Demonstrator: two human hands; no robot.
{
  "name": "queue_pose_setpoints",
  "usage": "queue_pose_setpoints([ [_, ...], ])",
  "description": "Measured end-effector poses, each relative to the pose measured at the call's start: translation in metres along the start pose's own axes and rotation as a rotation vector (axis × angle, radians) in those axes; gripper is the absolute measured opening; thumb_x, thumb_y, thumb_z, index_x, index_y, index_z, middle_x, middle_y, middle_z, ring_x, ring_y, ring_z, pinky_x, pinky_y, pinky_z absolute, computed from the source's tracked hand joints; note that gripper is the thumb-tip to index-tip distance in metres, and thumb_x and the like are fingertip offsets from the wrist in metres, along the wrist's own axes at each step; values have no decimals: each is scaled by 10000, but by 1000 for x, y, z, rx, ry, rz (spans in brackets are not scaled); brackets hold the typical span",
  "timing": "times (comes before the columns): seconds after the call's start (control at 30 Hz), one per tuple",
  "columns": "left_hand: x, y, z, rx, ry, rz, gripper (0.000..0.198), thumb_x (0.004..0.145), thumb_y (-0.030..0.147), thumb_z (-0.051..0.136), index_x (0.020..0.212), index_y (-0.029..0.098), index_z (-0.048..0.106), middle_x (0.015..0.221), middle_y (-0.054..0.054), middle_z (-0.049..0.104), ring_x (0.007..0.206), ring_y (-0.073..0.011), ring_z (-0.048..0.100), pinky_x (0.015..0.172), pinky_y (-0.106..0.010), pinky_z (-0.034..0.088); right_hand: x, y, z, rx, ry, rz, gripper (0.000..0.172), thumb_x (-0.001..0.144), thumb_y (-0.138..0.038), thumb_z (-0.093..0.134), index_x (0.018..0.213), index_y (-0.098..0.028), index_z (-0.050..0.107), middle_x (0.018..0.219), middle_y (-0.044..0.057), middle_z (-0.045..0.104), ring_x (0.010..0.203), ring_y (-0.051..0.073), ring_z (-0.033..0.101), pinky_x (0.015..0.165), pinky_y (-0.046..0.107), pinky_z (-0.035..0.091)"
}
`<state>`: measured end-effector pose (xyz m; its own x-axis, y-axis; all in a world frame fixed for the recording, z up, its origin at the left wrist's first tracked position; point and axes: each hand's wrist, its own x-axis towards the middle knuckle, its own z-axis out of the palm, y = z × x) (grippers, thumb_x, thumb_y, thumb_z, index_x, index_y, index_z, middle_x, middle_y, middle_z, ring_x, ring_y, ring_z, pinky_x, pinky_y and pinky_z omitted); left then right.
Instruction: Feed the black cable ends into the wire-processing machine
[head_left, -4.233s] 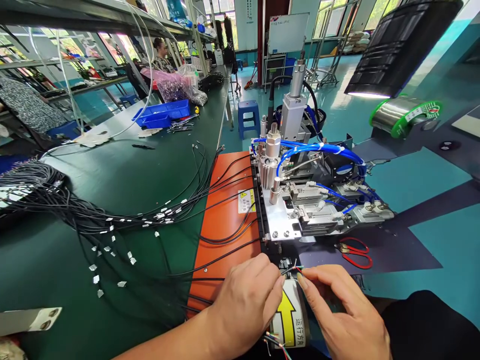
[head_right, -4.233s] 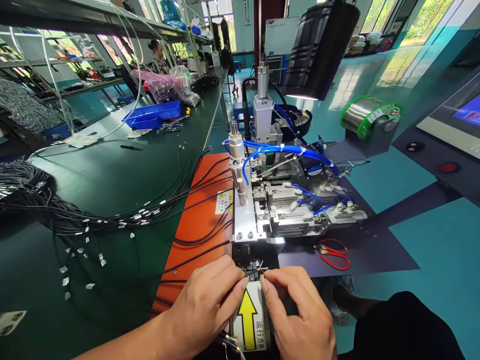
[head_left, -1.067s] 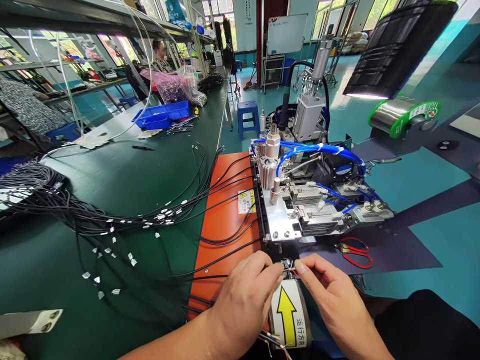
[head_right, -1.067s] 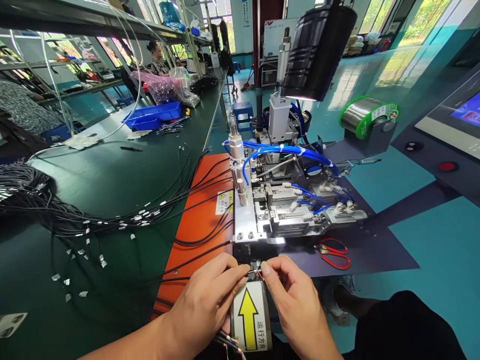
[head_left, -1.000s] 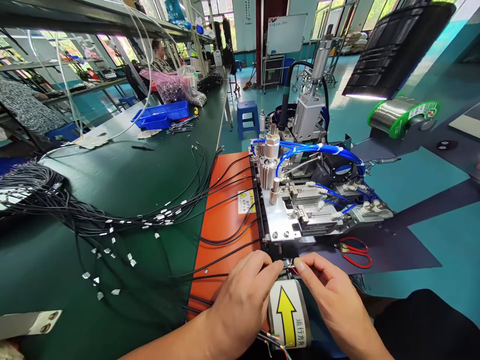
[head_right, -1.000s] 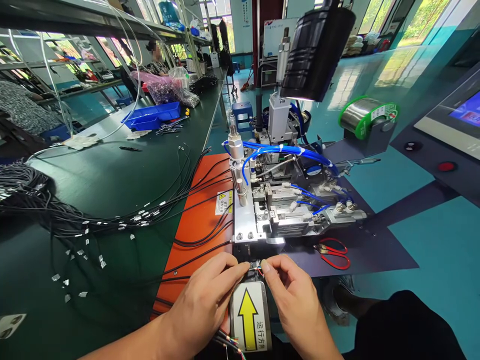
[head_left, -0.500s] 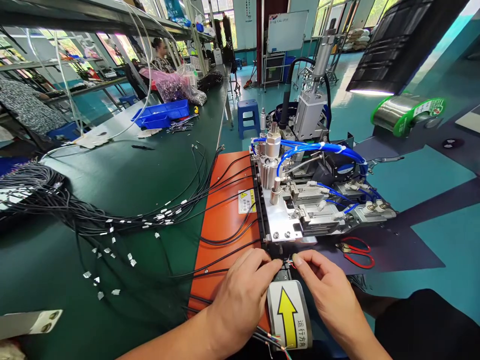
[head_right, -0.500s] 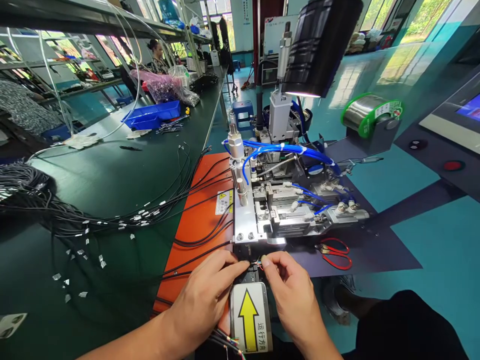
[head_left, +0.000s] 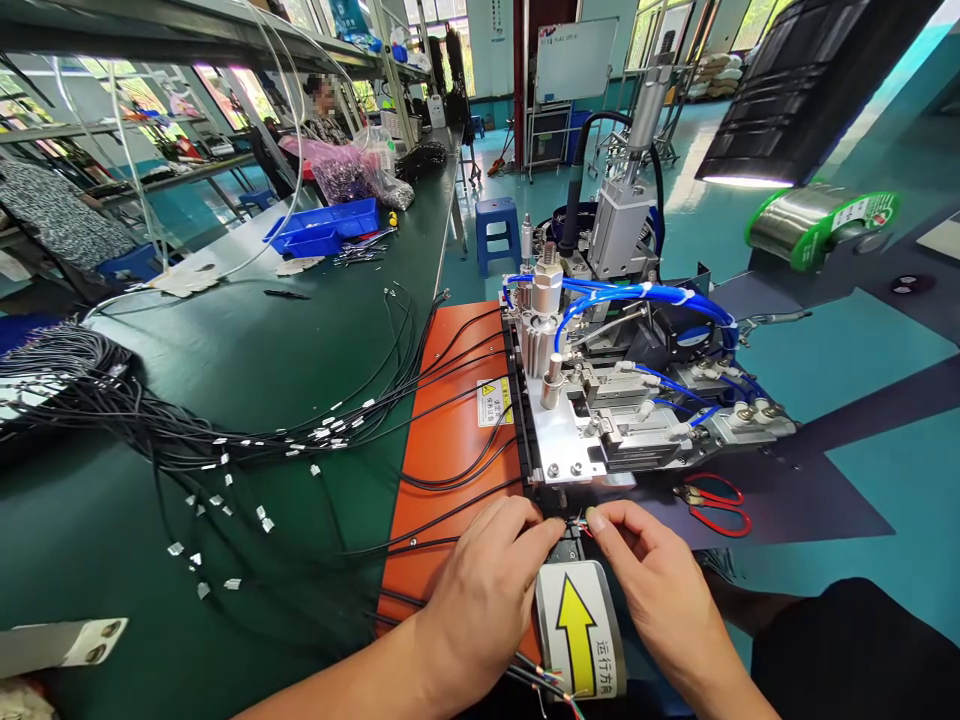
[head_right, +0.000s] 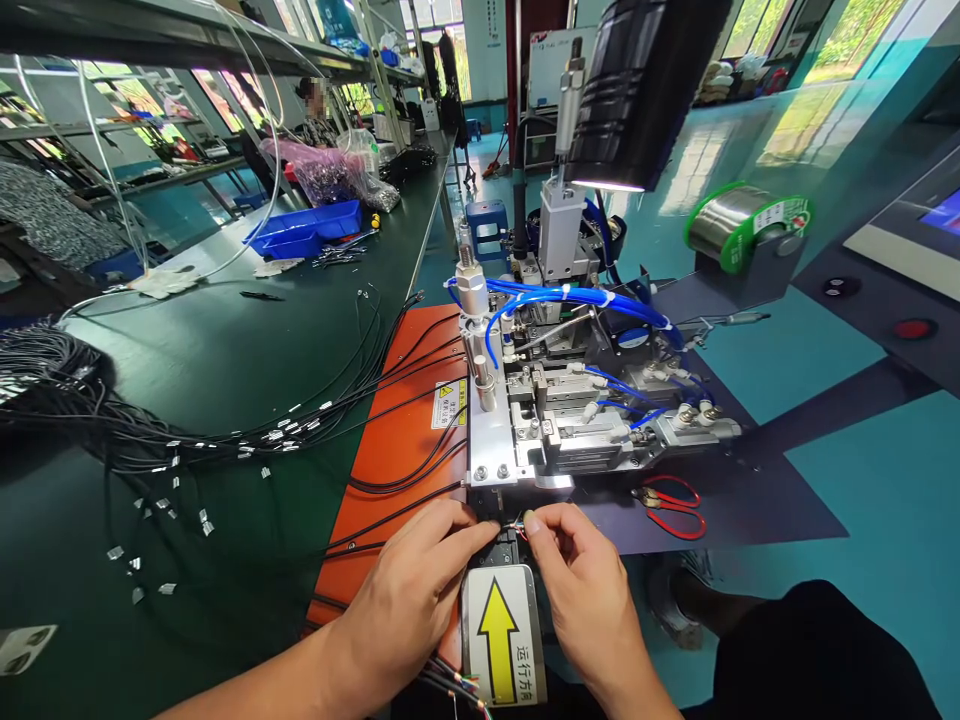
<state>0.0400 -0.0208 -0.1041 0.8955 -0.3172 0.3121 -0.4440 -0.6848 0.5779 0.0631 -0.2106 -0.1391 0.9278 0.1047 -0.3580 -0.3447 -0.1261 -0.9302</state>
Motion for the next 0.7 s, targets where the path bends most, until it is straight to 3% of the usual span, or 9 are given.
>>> queue_pose_setpoints([
  [0.7, 0, 0, 0, 15, -5, 6, 240, 989, 125, 493, 1127, 156, 686, 935, -88, 626, 831, -214, 593, 730, -349, 563, -6, -2, 5, -157, 91, -74, 398, 914, -632, 573, 921, -239, 639, 796, 5, 646, 723, 179, 563, 633, 265, 458],
])
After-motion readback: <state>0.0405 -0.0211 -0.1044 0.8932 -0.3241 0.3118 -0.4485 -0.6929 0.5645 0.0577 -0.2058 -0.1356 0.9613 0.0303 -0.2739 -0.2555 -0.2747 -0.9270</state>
